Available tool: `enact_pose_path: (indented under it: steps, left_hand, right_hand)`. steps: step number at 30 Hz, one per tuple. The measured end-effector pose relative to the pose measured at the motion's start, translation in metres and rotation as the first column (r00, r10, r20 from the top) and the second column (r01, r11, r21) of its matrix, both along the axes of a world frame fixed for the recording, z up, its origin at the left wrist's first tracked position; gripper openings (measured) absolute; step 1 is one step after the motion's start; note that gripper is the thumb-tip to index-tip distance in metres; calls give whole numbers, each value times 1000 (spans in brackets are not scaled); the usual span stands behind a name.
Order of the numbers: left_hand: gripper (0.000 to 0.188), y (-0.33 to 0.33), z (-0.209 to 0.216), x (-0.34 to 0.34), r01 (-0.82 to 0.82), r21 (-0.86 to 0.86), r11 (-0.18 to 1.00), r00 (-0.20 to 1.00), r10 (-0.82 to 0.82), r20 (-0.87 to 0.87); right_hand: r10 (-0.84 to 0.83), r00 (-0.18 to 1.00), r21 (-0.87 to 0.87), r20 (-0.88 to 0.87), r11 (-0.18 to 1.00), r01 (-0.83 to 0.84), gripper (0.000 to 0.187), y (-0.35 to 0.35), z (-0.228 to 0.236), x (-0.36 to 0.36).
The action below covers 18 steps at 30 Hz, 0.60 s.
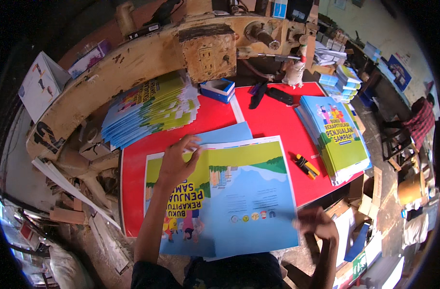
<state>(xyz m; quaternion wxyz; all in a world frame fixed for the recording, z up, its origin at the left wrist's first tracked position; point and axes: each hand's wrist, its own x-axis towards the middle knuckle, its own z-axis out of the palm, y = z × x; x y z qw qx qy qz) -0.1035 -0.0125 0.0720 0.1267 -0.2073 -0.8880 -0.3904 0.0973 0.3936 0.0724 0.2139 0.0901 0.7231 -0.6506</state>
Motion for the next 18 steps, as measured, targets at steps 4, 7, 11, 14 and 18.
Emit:
enact_pose_path:
  steps: [4, 7, 11, 14, 18]
  left_hand:
    - [37, -41, -14, 62, -178, -77, 981, 978, 185, 93]
    - [48, -35, -11, 103, -232, -19, 972, 972, 233, 33]
    - [76, -31, 13, 144, -317, -13, 948, 940, 316, 129]
    - [82, -32, 42, 160, -234, 307, 923, 950, 149, 275]
    - [69, -63, 107, 200, -113, 539, 835, 920, -117, 374]
  right_hand:
    - [-154, 979, -286, 132, 940, 186, 39, -42, -8, -54]
    - [-19, 995, -117, -97, 993, 8, 34, -75, -6, -68]
    - [73, 940, -95, -332, 989, -110, 27, -85, 34, -49]
    - [-181, 790, -288, -586, 958, 6, 28, -85, 51, -34]
    - [-202, 726, -381, -657, 920, -89, 45, -98, 45, -44]
